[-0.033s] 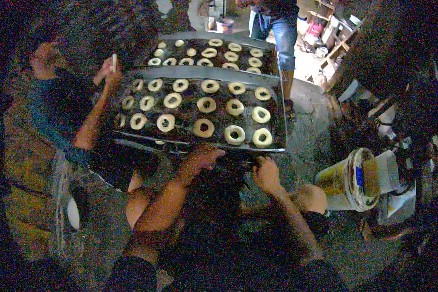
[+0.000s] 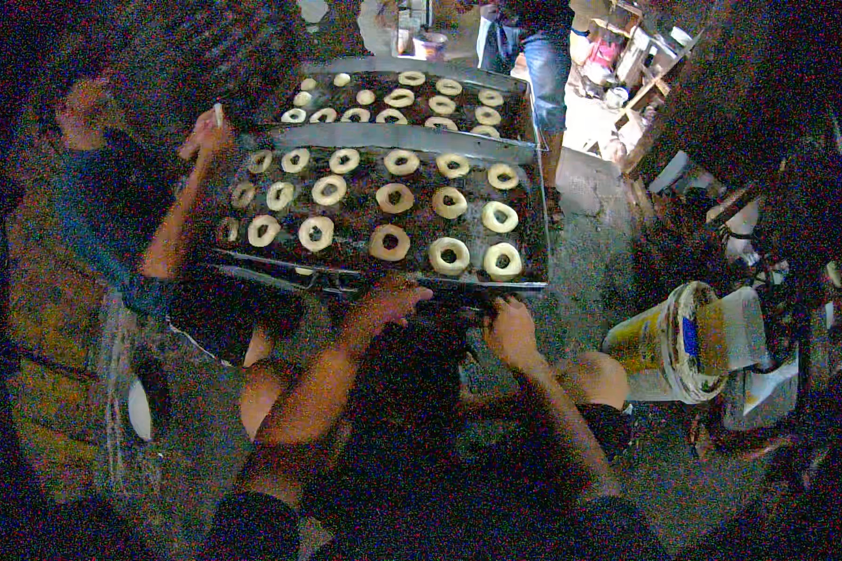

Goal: The person shapes small dough balls into rings by hand and places them onto baking trays. Two other people also shape dough and place it on trays nearby. The camera wearer's hands are visible performing the shaping and placement actions.

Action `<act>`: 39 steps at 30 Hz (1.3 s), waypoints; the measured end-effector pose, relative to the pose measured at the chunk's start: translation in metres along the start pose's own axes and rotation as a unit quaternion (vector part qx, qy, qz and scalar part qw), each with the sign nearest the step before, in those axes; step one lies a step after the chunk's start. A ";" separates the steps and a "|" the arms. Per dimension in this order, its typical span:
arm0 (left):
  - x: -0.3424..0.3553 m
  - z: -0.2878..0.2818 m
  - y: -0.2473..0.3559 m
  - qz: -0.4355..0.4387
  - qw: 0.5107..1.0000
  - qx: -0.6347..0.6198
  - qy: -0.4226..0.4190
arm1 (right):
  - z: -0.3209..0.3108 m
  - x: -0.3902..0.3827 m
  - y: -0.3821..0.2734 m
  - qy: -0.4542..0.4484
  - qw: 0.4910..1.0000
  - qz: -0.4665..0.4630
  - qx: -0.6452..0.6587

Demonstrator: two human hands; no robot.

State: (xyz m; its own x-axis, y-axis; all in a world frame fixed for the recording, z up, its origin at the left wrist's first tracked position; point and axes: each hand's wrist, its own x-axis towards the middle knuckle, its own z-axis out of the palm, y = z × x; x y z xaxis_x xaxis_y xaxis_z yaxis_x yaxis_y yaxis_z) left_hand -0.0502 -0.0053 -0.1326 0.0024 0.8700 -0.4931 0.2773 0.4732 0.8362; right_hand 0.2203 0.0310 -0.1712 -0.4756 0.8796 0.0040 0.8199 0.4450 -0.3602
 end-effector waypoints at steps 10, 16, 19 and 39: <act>-0.008 0.021 0.016 0.199 0.979 -0.016 0.050 | 0.027 0.034 0.000 -0.078 0.981 -0.138 0.112; -0.036 0.007 0.044 0.238 0.941 0.201 0.132 | 0.042 0.049 -0.011 -0.082 0.987 -0.109 0.089; -0.059 -0.004 0.060 0.274 0.941 0.170 0.103 | 0.046 0.044 -0.012 -0.089 0.988 -0.086 0.095; -0.066 0.002 0.067 0.173 0.970 0.163 0.044 | -0.033 0.022 -0.005 -0.227 0.875 -0.017 0.428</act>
State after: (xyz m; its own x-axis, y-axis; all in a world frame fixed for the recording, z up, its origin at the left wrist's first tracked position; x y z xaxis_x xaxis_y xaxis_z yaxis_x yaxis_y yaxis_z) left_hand -0.0300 -0.0310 -0.0450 0.0721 0.9842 -0.1617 0.5643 0.0934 0.8203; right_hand 0.2159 0.0536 -0.1387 -0.7323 0.6241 -0.2723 0.3561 0.0102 -0.9344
